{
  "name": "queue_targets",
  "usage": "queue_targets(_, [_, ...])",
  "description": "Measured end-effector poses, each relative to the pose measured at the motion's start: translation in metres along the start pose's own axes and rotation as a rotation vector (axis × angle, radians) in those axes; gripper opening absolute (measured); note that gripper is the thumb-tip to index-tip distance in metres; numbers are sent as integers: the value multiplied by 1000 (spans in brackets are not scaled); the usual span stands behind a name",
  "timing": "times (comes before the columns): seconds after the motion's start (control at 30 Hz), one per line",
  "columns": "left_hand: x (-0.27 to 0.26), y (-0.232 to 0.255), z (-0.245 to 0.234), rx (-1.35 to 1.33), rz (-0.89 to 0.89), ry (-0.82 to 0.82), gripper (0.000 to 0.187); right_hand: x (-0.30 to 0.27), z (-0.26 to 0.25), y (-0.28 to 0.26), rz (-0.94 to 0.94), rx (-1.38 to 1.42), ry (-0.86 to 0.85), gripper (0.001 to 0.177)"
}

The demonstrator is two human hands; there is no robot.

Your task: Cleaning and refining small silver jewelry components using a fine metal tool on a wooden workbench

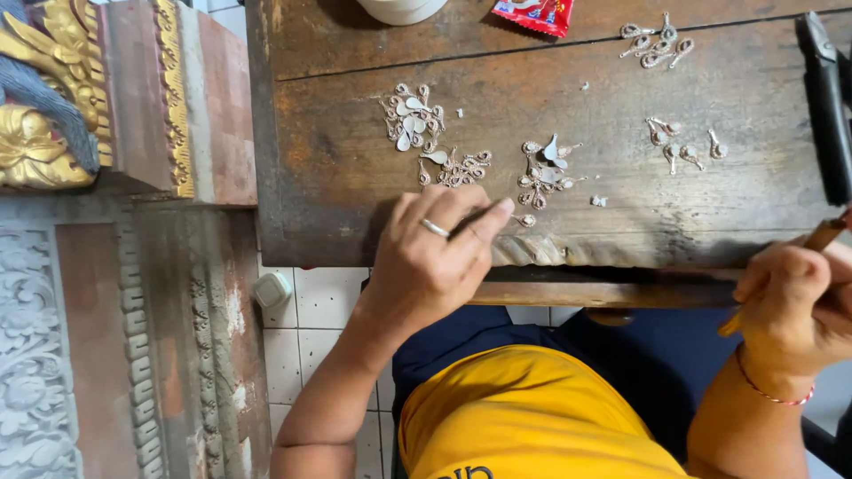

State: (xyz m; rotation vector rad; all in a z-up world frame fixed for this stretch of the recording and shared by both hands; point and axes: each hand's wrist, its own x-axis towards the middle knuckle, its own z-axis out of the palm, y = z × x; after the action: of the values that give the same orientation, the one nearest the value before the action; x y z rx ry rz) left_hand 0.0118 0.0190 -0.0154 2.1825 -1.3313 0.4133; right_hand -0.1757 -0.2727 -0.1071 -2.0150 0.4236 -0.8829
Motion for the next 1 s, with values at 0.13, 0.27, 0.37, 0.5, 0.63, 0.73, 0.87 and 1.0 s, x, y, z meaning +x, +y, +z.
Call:
queue_targets(0.13, [-4, -1, -4, -136, -158, 119, 28, -2, -1, 7, 30, 67, -34, 50])
queue_targets(0.27, [-4, 1, -4, -152, -142, 141, 27, 1, -4, 3, 4, 47, -56, 54])
queue_targets(0.37, [1, 2, -2, -84, -99, 41, 28, 3, -2, -4, 38, 41, -51, 58])
queue_targets(0.5, [7, 7, 0, 131, -155, -85, 37, 8, 3, -11, 27, 86, -17, 57])
queue_targets(0.63, [-2, 2, 8, 98, -146, 110, 33, 4, 2, -2, 64, 103, 34, 46])
queue_targets(0.73, [-1, 5, 6, 42, -168, 229, 21, 7, 5, -14, 85, 65, 30, 53])
queue_targets(0.87, [-2, 4, 8, 63, -151, 245, 16, 17, 12, -23, 25, 92, 31, 28])
queue_targets(1.0, [-3, 3, 11, 52, -124, 286, 15, 28, 19, -43, -62, 94, 11, 43])
